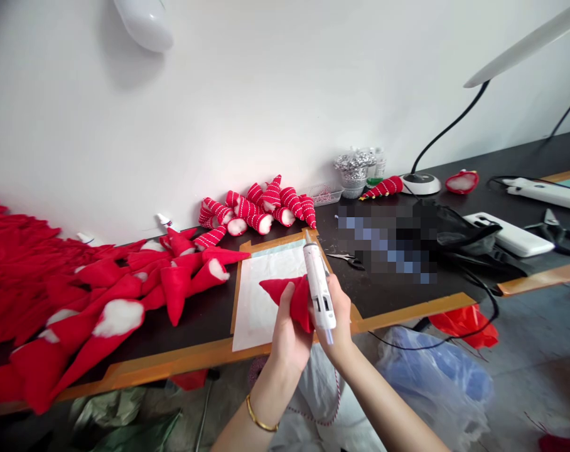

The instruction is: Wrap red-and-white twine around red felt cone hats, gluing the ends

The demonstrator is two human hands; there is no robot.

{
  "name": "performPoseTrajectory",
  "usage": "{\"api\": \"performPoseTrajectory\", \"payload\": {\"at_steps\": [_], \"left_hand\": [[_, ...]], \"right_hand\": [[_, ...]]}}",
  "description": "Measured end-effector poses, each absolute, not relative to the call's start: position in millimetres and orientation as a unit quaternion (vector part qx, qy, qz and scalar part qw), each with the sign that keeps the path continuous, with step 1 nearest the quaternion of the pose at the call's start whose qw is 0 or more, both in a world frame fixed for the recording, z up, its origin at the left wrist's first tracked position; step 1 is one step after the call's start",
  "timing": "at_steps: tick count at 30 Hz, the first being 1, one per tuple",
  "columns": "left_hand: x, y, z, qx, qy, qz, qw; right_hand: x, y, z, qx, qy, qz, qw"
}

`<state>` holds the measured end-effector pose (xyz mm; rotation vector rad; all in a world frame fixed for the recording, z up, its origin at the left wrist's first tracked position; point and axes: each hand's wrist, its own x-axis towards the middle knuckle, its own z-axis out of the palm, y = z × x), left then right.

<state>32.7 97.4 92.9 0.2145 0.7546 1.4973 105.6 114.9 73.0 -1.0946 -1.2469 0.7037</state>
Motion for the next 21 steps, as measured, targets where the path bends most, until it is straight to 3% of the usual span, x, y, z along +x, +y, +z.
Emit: {"api": "performPoseTrajectory", "payload": {"at_steps": [7,13,16,21], "left_hand": [[6,107,101,0.046,0.294,0.599,0.743],[-1,111,108,0.082,0.271,0.543,0.791],[-2,102,97,0.143,0.326,0.602,0.715],[-10,92,81,0.393,0.477,0.642,0.454]], "right_hand": [[123,115,78,-0.479,-0.545,0.313,0.613],[131,123,76,-0.412,-0.592,0.416,0.554],[130,132,65,-0.423,-0.547,0.417,0.590],[125,135,55,-0.425,-0.521,0.419,0.611]]}}
